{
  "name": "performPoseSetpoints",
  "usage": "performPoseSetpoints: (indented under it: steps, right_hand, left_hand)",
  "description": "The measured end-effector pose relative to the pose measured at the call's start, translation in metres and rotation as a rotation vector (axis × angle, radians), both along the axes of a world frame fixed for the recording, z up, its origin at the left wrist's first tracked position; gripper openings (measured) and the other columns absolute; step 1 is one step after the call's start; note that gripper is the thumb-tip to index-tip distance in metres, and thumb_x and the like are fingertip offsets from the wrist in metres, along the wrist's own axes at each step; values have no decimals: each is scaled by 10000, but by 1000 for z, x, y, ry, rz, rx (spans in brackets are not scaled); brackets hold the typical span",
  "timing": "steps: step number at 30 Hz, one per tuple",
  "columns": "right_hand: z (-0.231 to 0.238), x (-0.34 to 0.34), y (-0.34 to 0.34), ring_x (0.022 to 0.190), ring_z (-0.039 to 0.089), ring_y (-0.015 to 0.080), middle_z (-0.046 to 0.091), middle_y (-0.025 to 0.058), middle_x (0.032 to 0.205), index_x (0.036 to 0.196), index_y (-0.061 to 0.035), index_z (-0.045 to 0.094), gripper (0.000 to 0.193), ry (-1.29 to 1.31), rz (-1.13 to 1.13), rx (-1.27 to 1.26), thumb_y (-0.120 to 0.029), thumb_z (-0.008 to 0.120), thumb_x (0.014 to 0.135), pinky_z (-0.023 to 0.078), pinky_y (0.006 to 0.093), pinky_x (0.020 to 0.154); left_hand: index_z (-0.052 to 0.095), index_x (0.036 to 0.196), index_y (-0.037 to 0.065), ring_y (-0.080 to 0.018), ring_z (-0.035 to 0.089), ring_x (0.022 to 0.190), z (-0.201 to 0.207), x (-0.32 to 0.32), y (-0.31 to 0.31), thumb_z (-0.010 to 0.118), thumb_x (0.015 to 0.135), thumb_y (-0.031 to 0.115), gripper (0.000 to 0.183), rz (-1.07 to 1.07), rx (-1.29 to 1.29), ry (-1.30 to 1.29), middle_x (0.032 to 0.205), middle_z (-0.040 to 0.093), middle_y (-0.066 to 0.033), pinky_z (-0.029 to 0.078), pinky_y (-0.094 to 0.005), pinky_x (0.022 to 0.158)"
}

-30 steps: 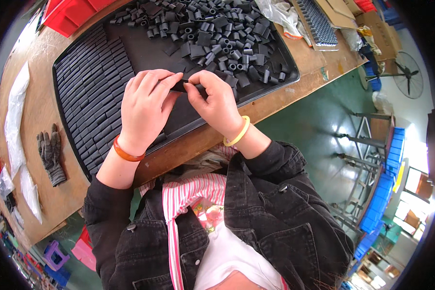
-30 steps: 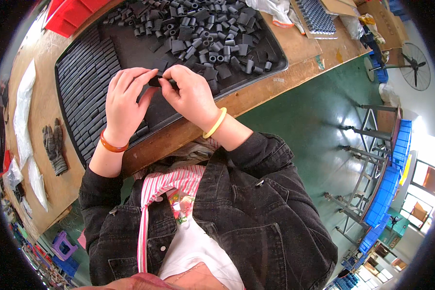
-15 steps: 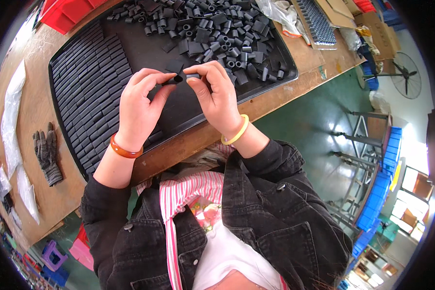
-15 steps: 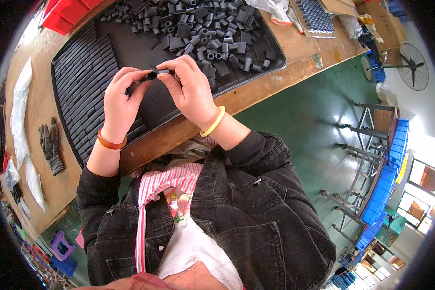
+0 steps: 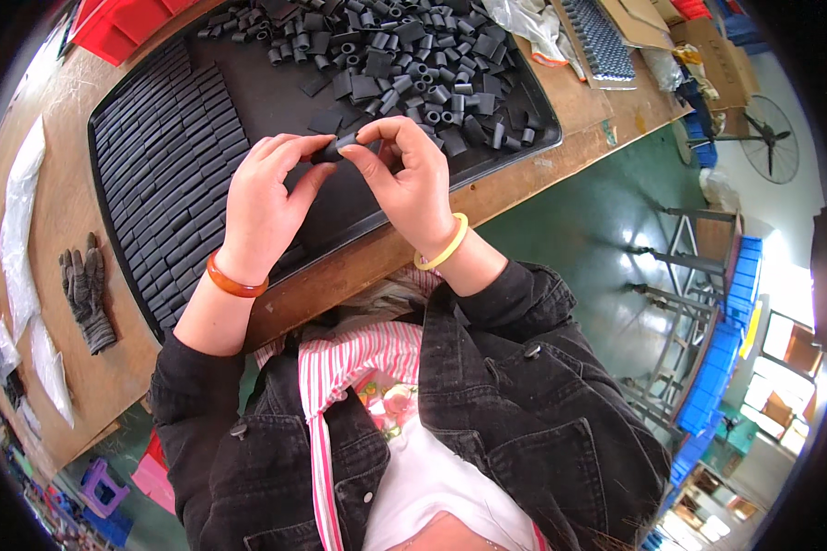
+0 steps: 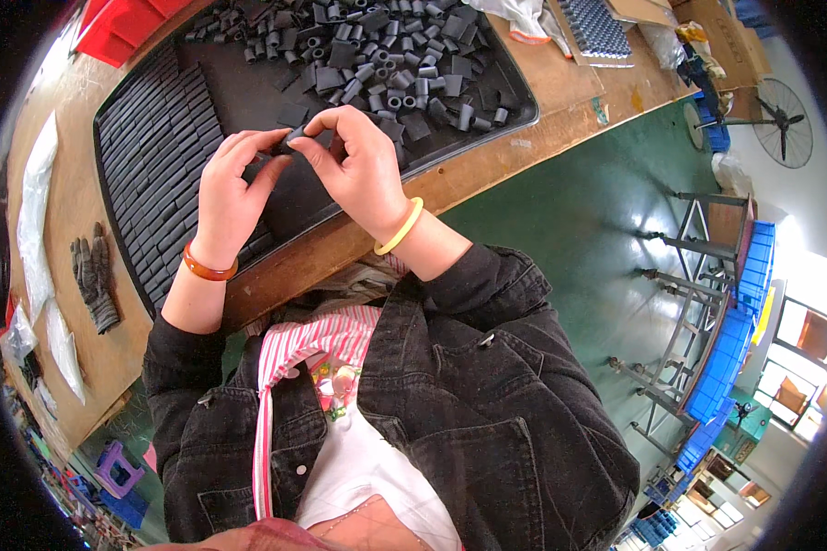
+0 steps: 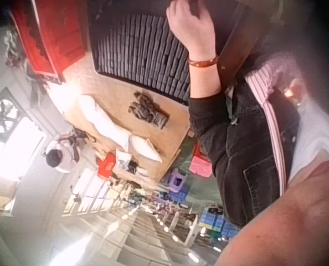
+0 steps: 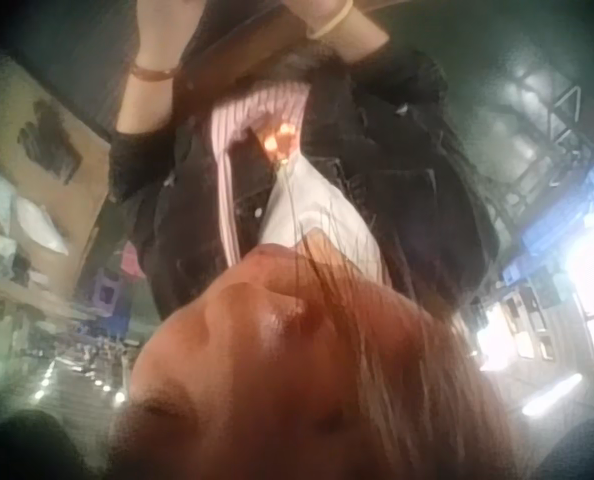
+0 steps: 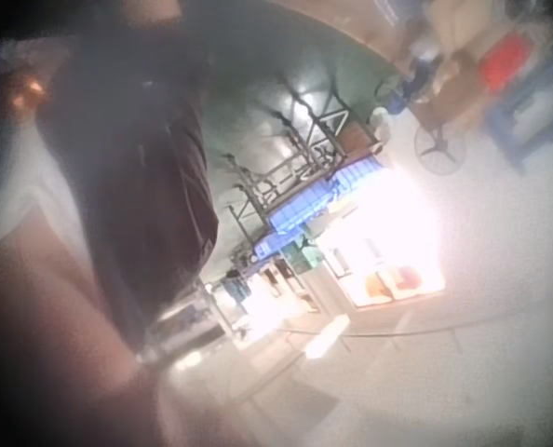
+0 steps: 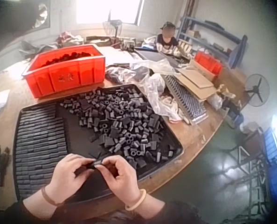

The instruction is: The person sorts small black plastic components by hand, taking them from a pile and arranging them neatly into a sorting tray.

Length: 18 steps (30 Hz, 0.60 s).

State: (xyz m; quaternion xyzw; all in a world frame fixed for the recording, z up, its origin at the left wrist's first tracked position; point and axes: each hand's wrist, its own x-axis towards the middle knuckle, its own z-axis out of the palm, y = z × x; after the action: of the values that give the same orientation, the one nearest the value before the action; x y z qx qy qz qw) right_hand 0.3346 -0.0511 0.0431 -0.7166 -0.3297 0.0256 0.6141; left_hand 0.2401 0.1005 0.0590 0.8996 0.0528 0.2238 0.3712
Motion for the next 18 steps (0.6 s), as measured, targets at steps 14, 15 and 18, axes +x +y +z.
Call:
performPoseSetpoints:
  steps: [14, 15, 18]
  right_hand:
    - [6, 2, 1, 619, 554, 142, 606, 63, 838, 907, -17, 676, 127, -27, 102, -89, -99, 747, 840, 449, 265, 564]
    - [4, 3, 1, 629, 563, 150, 604, 65, 832, 898, -15, 679, 115, -18, 113, -80, -91, 743, 840, 453, 270, 568]
    - [-3, 7, 1, 646, 576, 168, 599, 69, 823, 879, -13, 687, 90, -8, 140, -65, -79, 735, 842, 460, 280, 580]
  left_hand:
    - [701, 1046, 36, -277, 632, 883, 0, 0, 1, 735, 768, 27, 280, -1, 32, -73, 943, 681, -99, 508, -346, 795]
    - [702, 1051, 35, -278, 629, 881, -1, 0, 2, 736, 761, 24, 293, 6, 55, -80, 945, 680, -100, 507, -346, 798]
    - [695, 1090, 33, -267, 627, 877, 3, 1, 5, 729, 790, 36, 302, -59, 106, -83, 949, 680, -95, 505, -339, 797]
